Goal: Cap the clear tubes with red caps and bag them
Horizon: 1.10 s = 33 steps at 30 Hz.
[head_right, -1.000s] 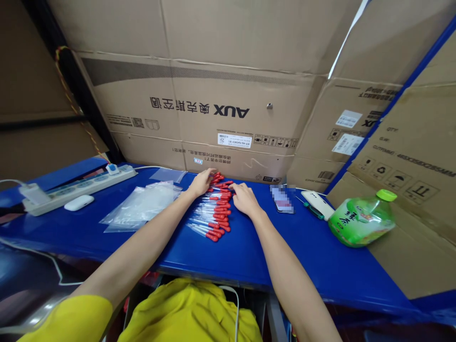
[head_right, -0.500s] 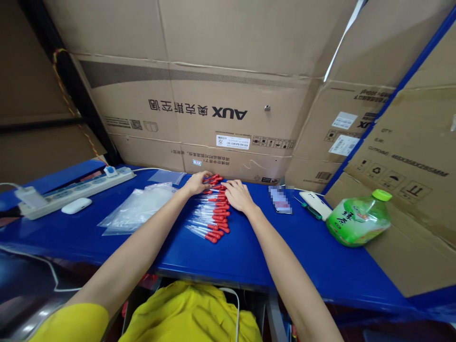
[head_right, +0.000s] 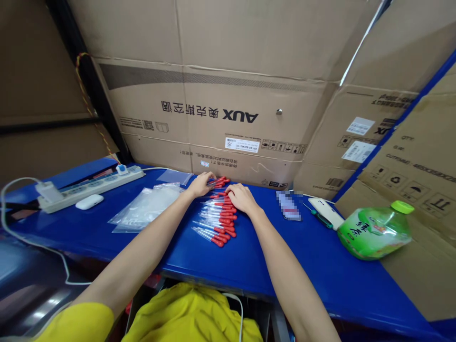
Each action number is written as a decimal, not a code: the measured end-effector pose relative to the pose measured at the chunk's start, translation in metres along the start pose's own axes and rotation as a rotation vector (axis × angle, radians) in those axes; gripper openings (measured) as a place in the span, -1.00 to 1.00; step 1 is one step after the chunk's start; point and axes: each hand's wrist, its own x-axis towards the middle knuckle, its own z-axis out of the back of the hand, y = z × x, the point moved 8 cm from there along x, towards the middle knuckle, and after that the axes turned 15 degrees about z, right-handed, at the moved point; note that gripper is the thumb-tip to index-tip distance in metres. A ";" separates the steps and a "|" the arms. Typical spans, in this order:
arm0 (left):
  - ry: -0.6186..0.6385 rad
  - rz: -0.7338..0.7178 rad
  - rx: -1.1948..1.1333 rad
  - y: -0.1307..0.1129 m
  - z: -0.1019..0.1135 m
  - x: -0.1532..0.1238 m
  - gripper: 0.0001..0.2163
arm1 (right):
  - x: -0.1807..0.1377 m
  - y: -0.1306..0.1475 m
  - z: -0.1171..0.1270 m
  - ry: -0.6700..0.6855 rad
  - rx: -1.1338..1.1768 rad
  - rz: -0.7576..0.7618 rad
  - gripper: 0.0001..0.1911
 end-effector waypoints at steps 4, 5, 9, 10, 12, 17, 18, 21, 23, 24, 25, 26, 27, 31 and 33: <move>-0.032 0.050 -0.017 0.004 0.001 -0.001 -0.77 | -0.005 -0.014 0.007 -0.039 -0.048 -0.085 -0.64; -0.034 0.053 -0.026 0.004 0.001 -0.001 -0.76 | -0.007 -0.019 0.008 -0.056 -0.065 -0.105 -0.61; -0.043 0.047 -0.067 0.002 0.003 -0.003 -0.72 | -0.016 -0.042 0.006 -0.077 -0.071 -0.181 -0.54; -0.042 0.047 -0.080 0.002 0.003 -0.002 -0.73 | -0.018 -0.046 0.003 -0.058 -0.054 -0.190 -0.56; -0.044 0.059 -0.110 0.003 0.004 -0.001 -0.76 | -0.021 -0.052 -0.001 -0.040 -0.021 -0.210 -0.61; -0.088 0.116 -0.191 0.008 0.009 0.001 -0.77 | -0.024 -0.055 0.005 -0.108 -0.009 -0.261 -0.74; -0.088 0.121 -0.200 0.009 0.009 0.002 -0.76 | -0.023 -0.054 0.005 -0.113 -0.009 -0.257 -0.74; -0.054 0.118 -0.182 0.009 0.006 0.002 -0.74 | -0.022 -0.049 0.005 -0.119 -0.002 -0.229 -0.72; -0.013 0.100 -0.157 0.008 0.003 0.002 -0.71 | -0.021 -0.046 0.006 -0.130 -0.005 -0.213 -0.70; 0.005 0.089 -0.151 0.007 0.002 0.002 -0.68 | -0.021 -0.045 0.008 -0.139 -0.009 -0.209 -0.70; 0.021 0.078 -0.150 0.006 0.001 0.002 -0.64 | -0.021 -0.043 0.010 -0.147 -0.016 -0.206 -0.69; 0.036 0.067 -0.154 0.005 0.000 0.002 -0.60 | -0.021 -0.041 0.012 -0.153 -0.024 -0.203 -0.68; 0.054 0.059 -0.160 0.005 -0.001 0.002 -0.55 | -0.021 -0.038 0.015 -0.157 -0.033 -0.197 -0.68; 0.099 0.031 -0.155 0.001 -0.002 0.000 -0.40 | -0.019 -0.020 0.029 -0.148 -0.054 -0.126 -0.66; 0.073 0.010 -0.135 -0.002 0.002 -0.002 -0.42 | -0.018 -0.006 0.034 -0.105 -0.036 -0.075 -0.68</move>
